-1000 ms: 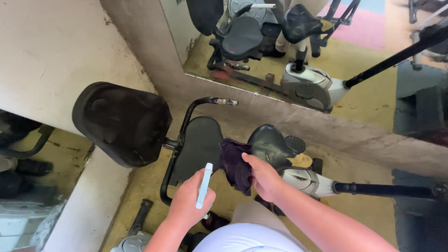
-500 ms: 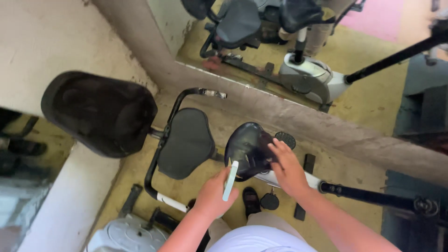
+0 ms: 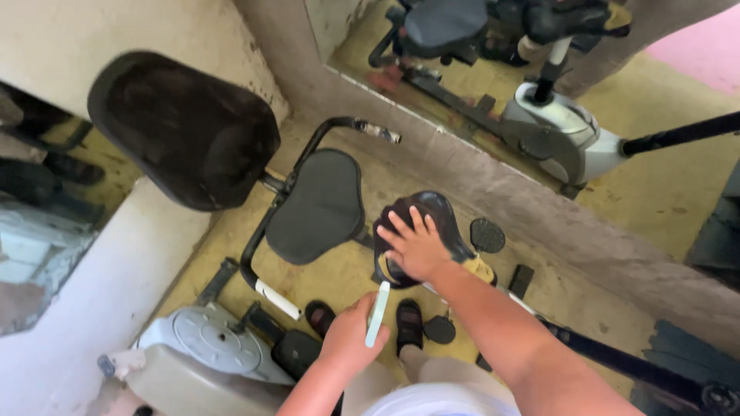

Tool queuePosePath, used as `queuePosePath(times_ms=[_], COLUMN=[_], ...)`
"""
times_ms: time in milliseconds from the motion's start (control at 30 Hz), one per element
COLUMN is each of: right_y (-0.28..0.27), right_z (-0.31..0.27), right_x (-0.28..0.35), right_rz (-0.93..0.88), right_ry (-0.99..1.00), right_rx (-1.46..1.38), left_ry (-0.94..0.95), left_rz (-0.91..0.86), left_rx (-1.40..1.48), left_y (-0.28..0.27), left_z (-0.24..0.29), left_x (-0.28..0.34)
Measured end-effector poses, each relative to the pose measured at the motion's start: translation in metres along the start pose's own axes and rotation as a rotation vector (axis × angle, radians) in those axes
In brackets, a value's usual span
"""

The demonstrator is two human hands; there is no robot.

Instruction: Cleaning and wiping down various exercise bikes and gym equipment using a spray bottle and cloth.

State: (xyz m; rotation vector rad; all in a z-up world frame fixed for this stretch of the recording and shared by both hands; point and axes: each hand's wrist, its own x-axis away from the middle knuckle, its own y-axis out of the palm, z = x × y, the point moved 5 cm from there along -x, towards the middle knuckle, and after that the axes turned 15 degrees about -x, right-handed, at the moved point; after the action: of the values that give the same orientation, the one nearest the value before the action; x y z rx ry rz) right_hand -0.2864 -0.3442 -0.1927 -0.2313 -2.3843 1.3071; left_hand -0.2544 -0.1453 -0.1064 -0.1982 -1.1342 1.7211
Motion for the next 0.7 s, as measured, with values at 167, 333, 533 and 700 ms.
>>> queuePosePath(times_ms=[167,333,533,700], right_y=[0.022,0.009,0.041,0.045], right_z=[0.053,0.092,0.190,0.207], right_x=[0.024,0.070,0.138,0.195], right_rz=[0.272,0.351,0.173,0.569], right_ry=[0.072,0.198,0.693,0.775], right_rx=[-0.026,-0.071,-0.655,-1.330], left_ry=[-0.006,-0.028,-0.040,-0.065], left_rz=[-0.039,-0.104,-0.097,-0.175], left_rx=[-0.016,-0.090,-0.030,-0.144], left_y=[0.004,0.001,0.010,0.022], left_z=[0.018,0.030,0.031,0.035], left_x=[-0.003,-0.004,-0.013,-0.021])
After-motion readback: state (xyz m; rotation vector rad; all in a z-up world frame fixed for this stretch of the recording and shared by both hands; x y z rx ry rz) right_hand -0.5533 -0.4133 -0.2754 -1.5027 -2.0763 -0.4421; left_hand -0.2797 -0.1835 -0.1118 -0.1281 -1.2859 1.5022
